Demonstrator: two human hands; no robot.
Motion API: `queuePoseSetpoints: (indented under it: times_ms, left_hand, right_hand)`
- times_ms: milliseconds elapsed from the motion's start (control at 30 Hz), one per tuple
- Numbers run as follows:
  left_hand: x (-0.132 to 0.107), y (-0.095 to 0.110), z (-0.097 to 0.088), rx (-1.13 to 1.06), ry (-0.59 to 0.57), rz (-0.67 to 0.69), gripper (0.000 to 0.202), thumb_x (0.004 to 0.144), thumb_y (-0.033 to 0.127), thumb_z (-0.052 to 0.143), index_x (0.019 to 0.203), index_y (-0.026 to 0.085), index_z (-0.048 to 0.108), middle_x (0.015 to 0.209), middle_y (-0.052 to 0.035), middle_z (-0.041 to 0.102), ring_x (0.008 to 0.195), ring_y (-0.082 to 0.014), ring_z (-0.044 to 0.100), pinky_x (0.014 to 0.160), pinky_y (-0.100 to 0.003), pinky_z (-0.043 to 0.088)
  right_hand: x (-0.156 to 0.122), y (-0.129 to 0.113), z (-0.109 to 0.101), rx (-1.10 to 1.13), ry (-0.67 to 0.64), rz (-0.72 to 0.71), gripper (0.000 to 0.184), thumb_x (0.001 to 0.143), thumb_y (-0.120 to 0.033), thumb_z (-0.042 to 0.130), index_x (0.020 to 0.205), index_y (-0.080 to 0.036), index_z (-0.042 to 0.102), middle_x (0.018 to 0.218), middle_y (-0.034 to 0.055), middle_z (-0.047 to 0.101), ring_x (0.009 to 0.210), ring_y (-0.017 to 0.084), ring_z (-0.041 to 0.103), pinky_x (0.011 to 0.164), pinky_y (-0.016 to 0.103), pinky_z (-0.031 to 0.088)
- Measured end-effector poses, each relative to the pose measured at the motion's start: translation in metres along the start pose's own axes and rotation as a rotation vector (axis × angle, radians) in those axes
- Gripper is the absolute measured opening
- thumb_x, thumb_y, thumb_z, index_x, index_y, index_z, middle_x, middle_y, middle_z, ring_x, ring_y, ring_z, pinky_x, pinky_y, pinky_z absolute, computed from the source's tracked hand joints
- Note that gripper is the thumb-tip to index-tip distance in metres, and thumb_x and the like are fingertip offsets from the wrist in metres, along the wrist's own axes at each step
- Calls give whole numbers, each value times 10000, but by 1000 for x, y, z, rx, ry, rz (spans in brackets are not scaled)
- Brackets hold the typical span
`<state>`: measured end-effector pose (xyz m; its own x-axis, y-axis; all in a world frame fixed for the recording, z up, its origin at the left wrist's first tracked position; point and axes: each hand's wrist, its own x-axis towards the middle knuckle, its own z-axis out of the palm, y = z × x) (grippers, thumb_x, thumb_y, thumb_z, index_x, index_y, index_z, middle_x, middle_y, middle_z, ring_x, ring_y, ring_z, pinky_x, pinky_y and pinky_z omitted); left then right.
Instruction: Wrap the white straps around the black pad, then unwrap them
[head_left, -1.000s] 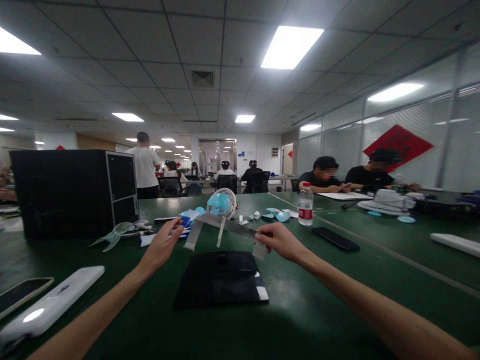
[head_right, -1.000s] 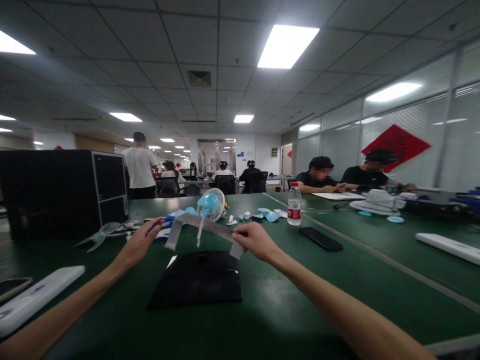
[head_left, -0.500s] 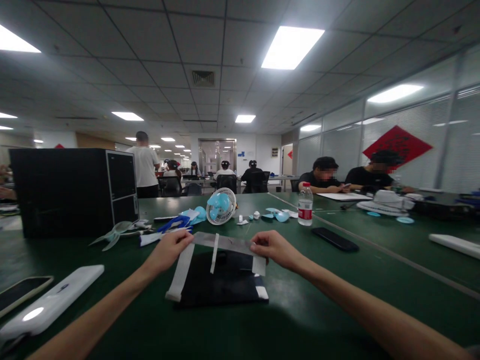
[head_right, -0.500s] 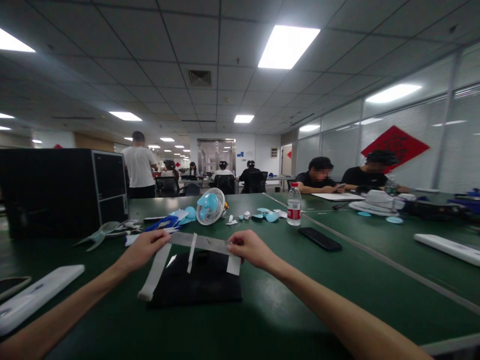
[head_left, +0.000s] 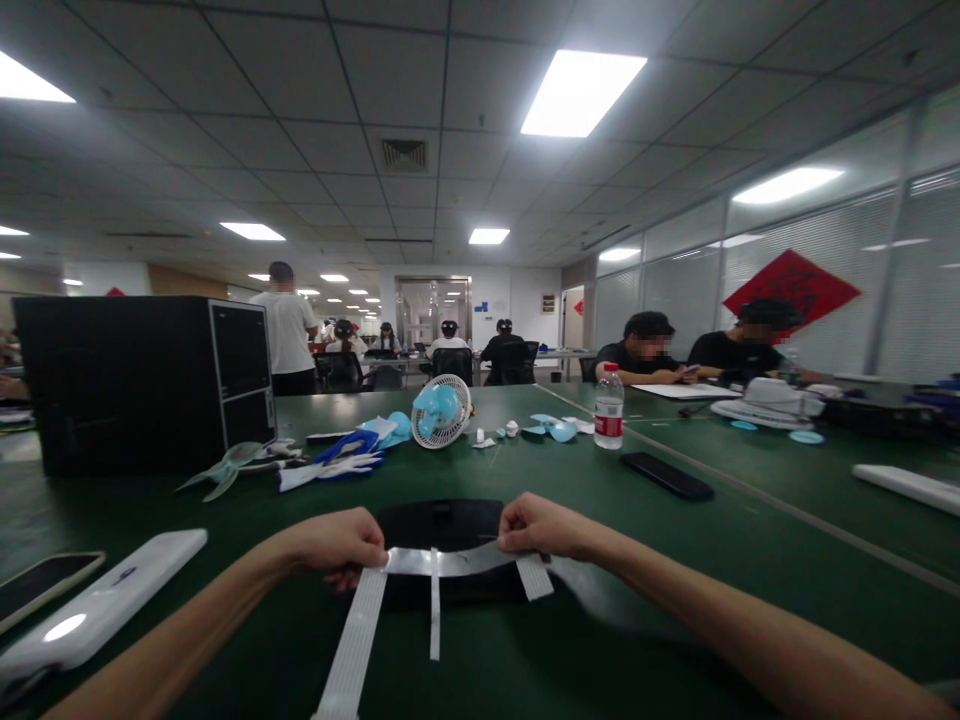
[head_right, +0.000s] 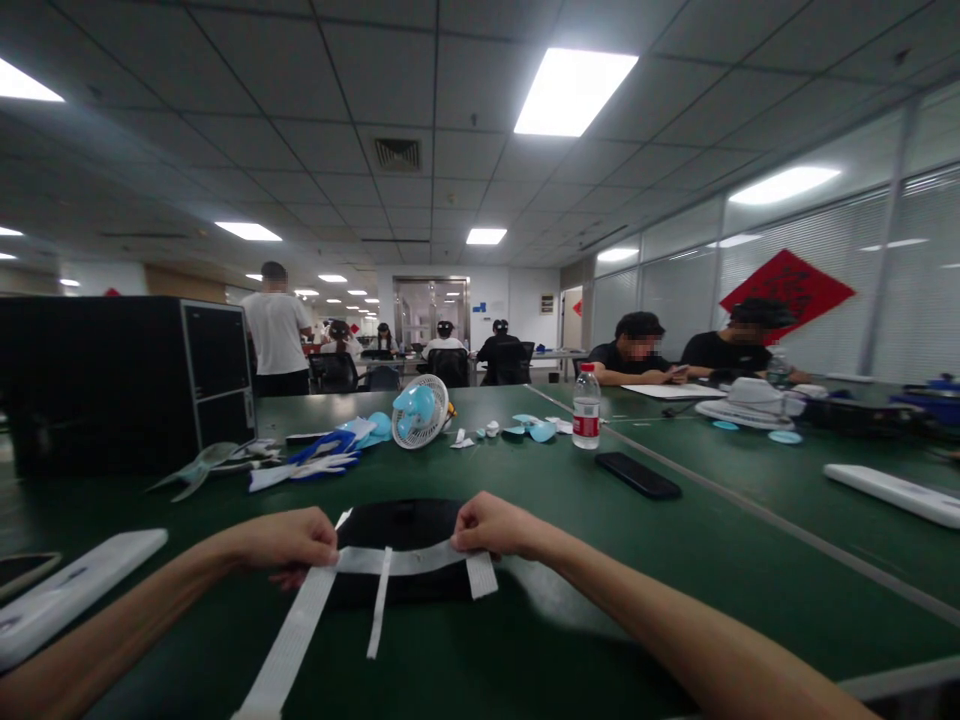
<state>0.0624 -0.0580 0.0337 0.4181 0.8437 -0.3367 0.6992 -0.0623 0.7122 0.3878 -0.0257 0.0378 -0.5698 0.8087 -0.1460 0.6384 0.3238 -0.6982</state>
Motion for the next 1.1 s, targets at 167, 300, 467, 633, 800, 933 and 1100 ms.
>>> queuePoseSetpoints:
  times_ms: [167,300,467,633,800,933,1100]
  left_hand:
    - [7,-8,0,88,56,-37,323,721,495,602,711,174,634,581,29,565,489,-97,491,462,-218,314]
    - [11,-12,0,127,76,-20,317,725,494,591,725,181,643,588,27,559,509,-107,484,476,-225,315]
    - [9,-9,2,253,122,-6,294,753,463,560,713,190,659,603,21,563,560,-129,494,526,-249,333]
    - [11,-10,3,297,157,-17,304,743,481,559,741,201,679,658,2,603,622,-165,538,550,-271,353]
    - [8,-7,8,376,279,-8,261,702,448,603,780,205,661,782,-26,646,727,-214,587,579,-298,410]
    - [0,8,17,441,246,206,224,778,347,541,959,269,648,977,-19,630,836,-213,586,684,-324,457]
    - [-4,18,26,480,176,362,292,835,230,486,1072,330,625,1181,10,574,1059,-202,543,922,-334,412]
  right_hand:
    - [8,9,4,-116,54,-41,171,785,-266,591,857,-136,675,758,3,626,633,96,533,536,198,383]
    - [12,15,5,-193,73,-78,186,772,-268,603,866,-135,692,801,20,660,691,123,570,581,219,408]
    - [15,21,6,-251,102,-112,206,776,-303,605,883,-151,694,830,15,670,708,125,583,588,219,416]
    - [17,27,8,-281,122,-116,225,778,-330,613,909,-162,688,880,15,664,740,128,595,618,223,428]
    - [13,20,10,-326,141,-68,224,747,-320,647,910,-168,669,883,14,652,752,138,595,595,220,427]
    - [6,10,13,-328,148,-81,205,764,-288,639,938,-181,656,929,16,652,779,144,604,613,225,444]
    - [-1,-3,18,-479,166,-161,134,806,-217,588,898,-172,675,889,27,676,773,144,613,644,229,446]
